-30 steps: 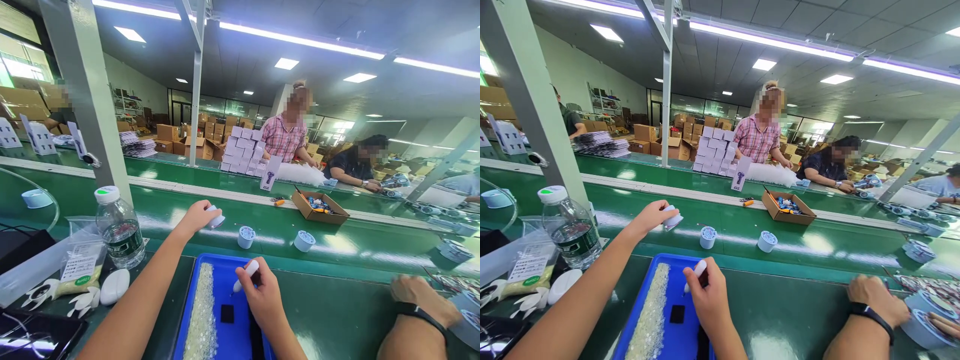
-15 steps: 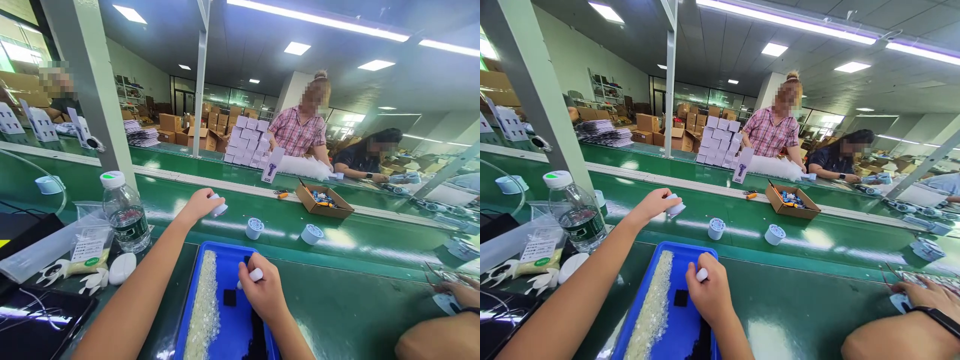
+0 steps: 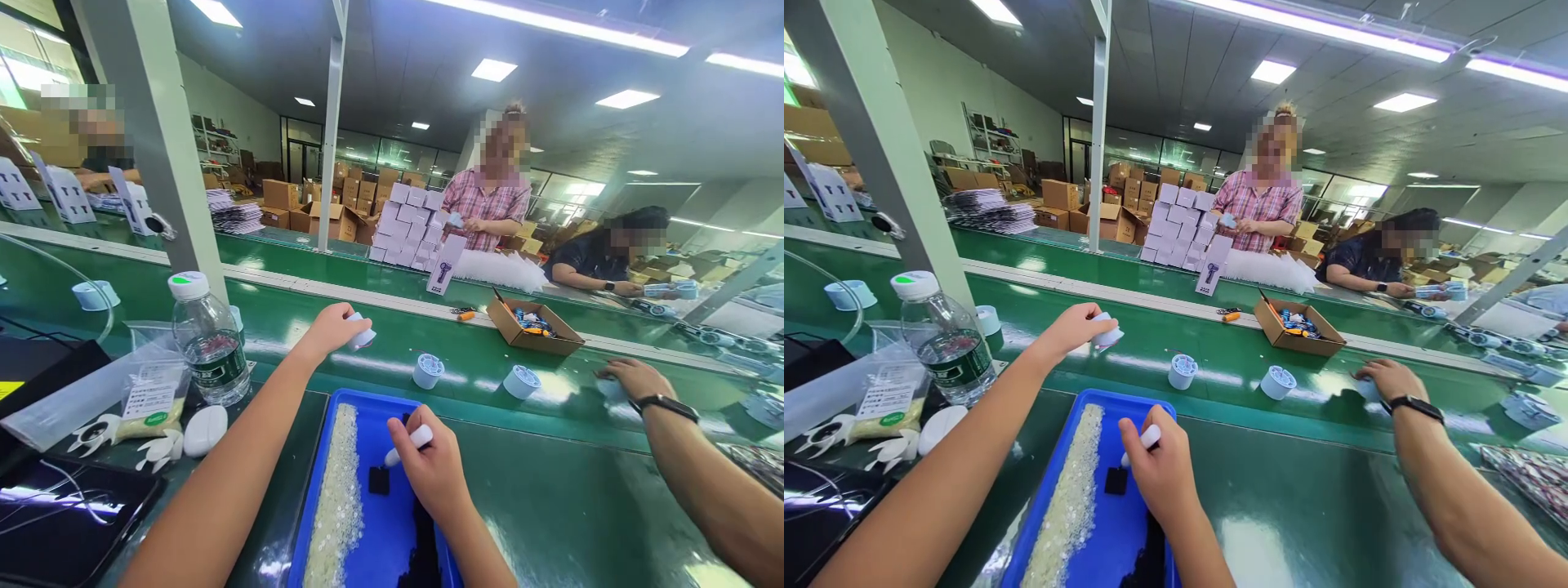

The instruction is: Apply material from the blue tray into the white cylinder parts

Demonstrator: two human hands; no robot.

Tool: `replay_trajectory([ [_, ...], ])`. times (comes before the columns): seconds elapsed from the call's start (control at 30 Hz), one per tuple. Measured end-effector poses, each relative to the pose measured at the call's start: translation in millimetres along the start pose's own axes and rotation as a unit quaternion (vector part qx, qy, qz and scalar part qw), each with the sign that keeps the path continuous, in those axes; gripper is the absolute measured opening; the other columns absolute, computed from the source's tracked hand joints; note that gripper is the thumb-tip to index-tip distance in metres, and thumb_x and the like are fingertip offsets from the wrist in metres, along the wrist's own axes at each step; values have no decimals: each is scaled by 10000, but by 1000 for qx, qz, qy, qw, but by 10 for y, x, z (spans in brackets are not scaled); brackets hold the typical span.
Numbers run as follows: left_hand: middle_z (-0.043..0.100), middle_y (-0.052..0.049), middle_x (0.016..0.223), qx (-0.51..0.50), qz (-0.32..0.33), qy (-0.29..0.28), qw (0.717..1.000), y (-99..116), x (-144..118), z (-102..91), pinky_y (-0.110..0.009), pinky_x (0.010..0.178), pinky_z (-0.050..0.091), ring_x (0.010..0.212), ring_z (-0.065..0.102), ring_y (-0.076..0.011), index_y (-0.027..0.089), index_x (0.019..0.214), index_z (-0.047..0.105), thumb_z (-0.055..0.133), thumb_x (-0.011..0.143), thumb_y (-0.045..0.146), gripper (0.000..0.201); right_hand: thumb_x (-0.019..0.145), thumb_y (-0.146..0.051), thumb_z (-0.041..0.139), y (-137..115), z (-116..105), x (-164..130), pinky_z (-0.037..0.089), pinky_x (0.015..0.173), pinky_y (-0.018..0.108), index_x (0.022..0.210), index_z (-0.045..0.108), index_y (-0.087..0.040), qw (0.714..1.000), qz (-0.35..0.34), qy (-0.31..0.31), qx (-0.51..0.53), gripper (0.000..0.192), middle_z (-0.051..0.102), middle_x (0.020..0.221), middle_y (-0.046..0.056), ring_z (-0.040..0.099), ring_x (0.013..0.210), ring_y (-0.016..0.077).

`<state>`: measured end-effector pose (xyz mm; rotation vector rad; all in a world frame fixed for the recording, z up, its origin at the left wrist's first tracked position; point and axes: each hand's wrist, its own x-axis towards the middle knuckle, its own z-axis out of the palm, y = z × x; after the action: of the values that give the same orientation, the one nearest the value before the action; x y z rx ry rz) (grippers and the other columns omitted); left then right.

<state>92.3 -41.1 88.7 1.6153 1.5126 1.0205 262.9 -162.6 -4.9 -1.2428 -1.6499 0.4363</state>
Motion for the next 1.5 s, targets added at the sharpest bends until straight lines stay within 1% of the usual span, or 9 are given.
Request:
replay_trajectory([
  [0.3, 459, 38, 540, -7, -1, 7, 1000, -7, -13, 10, -236, 474, 238, 495, 378, -95, 188, 574, 438, 651, 606, 383, 291, 849, -423, 512, -4, 8, -16, 292, 474, 212, 595, 309, -223, 999, 24, -24, 4, 381, 388, 519, -60, 350, 481, 96],
  [0.67, 479, 37, 546, 24, 4, 11, 1000, -23, 0, -6, -233, 474, 249, 504, 395, -98, 194, 587, 426, 610, 649, 414, 294, 848, -409, 518, 19, 18, -2, 299, 463, 206, 594, 318, -223, 1000, 2, 3, 19, 373, 374, 516, -63, 356, 469, 94],
  [0.93, 473, 39, 535, 12, 2, 10, 1000, 10, -22, -5, -227, 462, 254, 498, 401, -94, 195, 576, 412, 610, 654, 384, 285, 852, -417, 512, 14, 32, -32, 313, 468, 210, 581, 321, -221, 1000, 12, -17, 13, 385, 380, 521, -59, 359, 472, 96],
  [1.07, 462, 37, 558, -5, -2, 19, 1000, -39, 5, 49, -230, 466, 271, 509, 397, -94, 191, 579, 429, 625, 639, 393, 288, 849, -396, 519, 10, 59, -39, 311, 470, 211, 602, 336, -219, 999, 5, -39, 2, 355, 403, 529, -58, 370, 481, 98],
  [1.13, 485, 29, 591, -45, -17, -3, 999, -81, 27, 109, -232, 479, 310, 532, 430, -103, 188, 606, 447, 628, 634, 413, 290, 835, -386, 540, -7, 65, -36, 309, 467, 212, 602, 353, -216, 999, 0, -36, 4, 344, 415, 529, -57, 369, 482, 98],
  [1.2, 510, 22, 614, -111, -53, -46, 991, -116, 48, 178, -244, 505, 370, 556, 478, -118, 187, 638, 454, 624, 634, 437, 303, 820, -379, 562, -28, 52, -23, 334, 479, 215, 600, 390, -212, 999, -2, -9, 31, 326, 438, 549, -48, 392, 499, 102],
  [1.27, 518, 23, 617, -173, -88, -80, 978, -131, 59, 238, -265, 531, 417, 569, 507, -128, 185, 661, 454, 631, 625, 454, 324, 814, -381, 572, -43, 21, -5, 373, 500, 223, 635, 453, -207, 996, 13, 31, 78, 277, 480, 589, -32, 442, 528, 113],
  [1.33, 519, 27, 613, -218, -105, -88, 966, -126, 59, 281, -279, 551, 443, 573, 513, -127, 181, 669, 458, 662, 596, 457, 351, 816, -398, 572, -46, -21, 14, 404, 513, 234, 727, 515, -202, 988, 55, 69, 128, 223, 541, 656, -9, 509, 570, 130],
  [1.5, 556, 1, 674, -264, -83, -101, 956, -76, 22, 336, -281, 604, 461, 617, 520, -117, 150, 731, 523, 690, 590, 459, 379, 800, -446, 598, -31, -85, 43, 477, 604, 269, 936, 560, -189, 958, 157, 102, 215, 293, 681, 875, 71, 635, 760, 192],
])
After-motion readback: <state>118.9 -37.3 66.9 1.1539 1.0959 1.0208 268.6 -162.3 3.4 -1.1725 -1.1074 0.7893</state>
